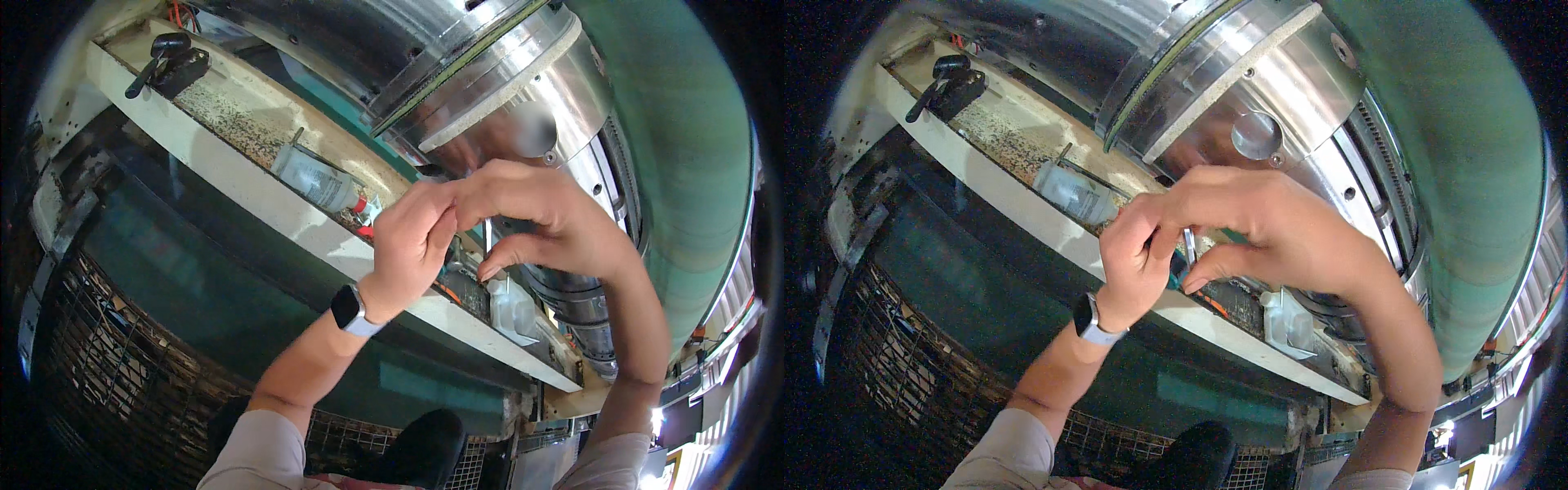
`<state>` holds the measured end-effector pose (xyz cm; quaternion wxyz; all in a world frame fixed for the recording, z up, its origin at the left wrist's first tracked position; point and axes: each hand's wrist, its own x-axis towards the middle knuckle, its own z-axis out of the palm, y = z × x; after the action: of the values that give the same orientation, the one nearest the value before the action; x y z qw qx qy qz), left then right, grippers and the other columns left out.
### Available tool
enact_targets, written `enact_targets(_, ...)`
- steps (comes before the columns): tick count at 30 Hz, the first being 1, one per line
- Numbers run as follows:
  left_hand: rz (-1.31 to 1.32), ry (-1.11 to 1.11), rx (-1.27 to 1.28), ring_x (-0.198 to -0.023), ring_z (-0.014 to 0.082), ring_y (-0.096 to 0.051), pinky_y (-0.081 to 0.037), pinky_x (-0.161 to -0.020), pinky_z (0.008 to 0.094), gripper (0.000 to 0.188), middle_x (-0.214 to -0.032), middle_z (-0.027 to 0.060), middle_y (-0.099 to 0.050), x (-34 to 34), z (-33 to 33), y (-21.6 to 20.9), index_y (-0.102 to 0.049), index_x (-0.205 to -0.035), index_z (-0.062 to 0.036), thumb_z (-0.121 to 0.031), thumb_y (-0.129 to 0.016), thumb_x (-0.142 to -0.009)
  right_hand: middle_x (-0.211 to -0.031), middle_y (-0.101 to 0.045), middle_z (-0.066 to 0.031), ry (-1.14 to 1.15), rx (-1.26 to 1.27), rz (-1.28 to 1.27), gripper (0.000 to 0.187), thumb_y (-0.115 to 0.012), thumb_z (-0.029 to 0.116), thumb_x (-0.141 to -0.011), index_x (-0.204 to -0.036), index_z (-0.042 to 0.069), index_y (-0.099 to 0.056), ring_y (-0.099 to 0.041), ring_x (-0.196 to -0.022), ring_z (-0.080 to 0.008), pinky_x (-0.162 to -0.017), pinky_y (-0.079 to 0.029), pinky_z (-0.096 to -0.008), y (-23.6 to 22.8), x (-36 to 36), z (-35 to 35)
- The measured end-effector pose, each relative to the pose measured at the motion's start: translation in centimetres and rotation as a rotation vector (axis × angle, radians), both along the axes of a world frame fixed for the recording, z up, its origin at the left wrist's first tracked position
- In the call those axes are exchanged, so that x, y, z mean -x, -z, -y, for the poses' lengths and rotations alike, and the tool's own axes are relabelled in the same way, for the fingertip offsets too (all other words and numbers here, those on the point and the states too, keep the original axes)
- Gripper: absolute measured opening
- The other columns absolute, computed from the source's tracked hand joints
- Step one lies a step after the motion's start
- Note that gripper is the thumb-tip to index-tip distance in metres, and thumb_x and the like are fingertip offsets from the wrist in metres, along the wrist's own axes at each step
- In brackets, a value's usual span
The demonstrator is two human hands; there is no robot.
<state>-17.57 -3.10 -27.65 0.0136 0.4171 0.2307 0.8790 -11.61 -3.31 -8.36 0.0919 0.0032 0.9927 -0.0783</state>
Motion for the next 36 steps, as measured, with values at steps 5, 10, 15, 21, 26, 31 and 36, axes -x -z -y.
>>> enact_targets(5, 0.385, 0.667, 0.071, -0.065, 0.0027, -0.049, -0.042, -0.056, 0.0168, 0.029, -0.106, 0.0072, -0.06, -2.7, 2.5, 1.0, -0.048, -0.122, -0.0001, -0.004, -0.046, -0.094, -0.107, -0.059, -0.0136, 0.112, -0.159, -0.168, 0.045, -0.076, 0.015, -0.063, -0.103, 0.002, -0.061, -0.058, -0.098, -0.0316, -0.083, -0.046, -0.0368, 1.0, -2.8, 1.3)
enact_targets(10, 0.394, 0.788, 0.017, -0.066, 0.0042, -0.048, -0.043, -0.057, 0.0195, 0.044, -0.117, 0.0112, -0.054, -4.1, 3.1, 0.6, -0.035, -0.135, -0.0011, -0.006, -0.047, -0.093, -0.104, -0.06, -0.0159, -0.006, -0.331, -0.214, 0.043, -0.075, 0.013, -0.063, -0.101, 0.0, -0.061, -0.061, -0.09, -0.032, -0.072, -0.049, -0.0353, 2.6, -4.0, 1.9)
enact_targets(15, -0.019, 0.105, 0.146, -0.086, 0.0254, -0.063, -0.05, -0.068, 0.0291, 0.051, -0.124, 0.0204, -0.05, -4.2, 3.1, 1.0, -0.035, -0.135, -0.0018, -0.005, -0.053, -0.088, -0.1, -0.061, -0.0162, -0.053, -0.401, -0.211, 0.04, -0.074, 0.014, -0.064, -0.099, -0.001, -0.061, -0.062, -0.085, -0.0307, -0.07, -0.05, -0.0353, 2.2, -4.5, 1.9)
enact_targets(21, -0.108, -0.011, 0.148, -0.106, 0.0379, -0.055, -0.05, -0.077, 0.0356, 0.054, -0.127, 0.0242, -0.046, -3.7, 3.3, 0.7, -0.033, -0.135, -0.001, -0.002, -0.052, -0.085, -0.096, -0.062, -0.0176, -0.068, -0.397, -0.172, 0.041, -0.073, 0.022, -0.065, -0.098, -0.001, -0.062, -0.063, -0.082, -0.0305, -0.067, -0.052, -0.0362, 0.6, -4.2, 3.4)
enact_targets(26, -0.108, -0.061, 0.114, -0.107, 0.0407, -0.053, -0.05, -0.078, 0.0373, 0.054, -0.128, 0.0255, -0.044, -2.0, 3.0, 0.6, -0.032, -0.134, 0.0024, -0.003, -0.053, -0.085, -0.099, -0.062, -0.0162, -0.072, -0.43, -0.192, 0.04, -0.073, 0.017, -0.066, -0.1, -0.001, -0.061, -0.063, -0.086, -0.0308, -0.069, -0.051, -0.0347, 1.1, -2.7, 2.9)
enact_targets(31, -0.067, 0.035, 0.14, -0.108, 0.0428, -0.051, -0.048, -0.082, 0.0393, 0.05, -0.127, 0.0262, -0.044, -1.9, 2.1, 0.9, -0.034, -0.133, 0.003, -0.003, -0.052, -0.086, -0.101, -0.061, -0.0161, 0.025, -0.367, -0.232, 0.043, -0.075, 0.013, -0.062, -0.1, -0.001, -0.061, -0.061, -0.091, -0.0309, -0.074, -0.049, -0.0351, 1.8, -2.1, 2.2)
enact_targets(36, -0.164, 0.02, 0.219, -0.111, 0.0388, -0.048, -0.042, -0.089, 0.041, 0.045, -0.126, 0.024, -0.045, -1.5, 2.4, 0.3, -0.039, -0.129, 0.0027, -0.006, -0.05, -0.086, -0.079, -0.057, -0.0083, -0.072, -0.447, -0.451, 0.019, -0.066, 0.021, -0.074, -0.082, 0.005, -0.062, -0.058, -0.071, -0.0279, -0.059, -0.048, -0.0361, 2.8, -0.9, 1.2)
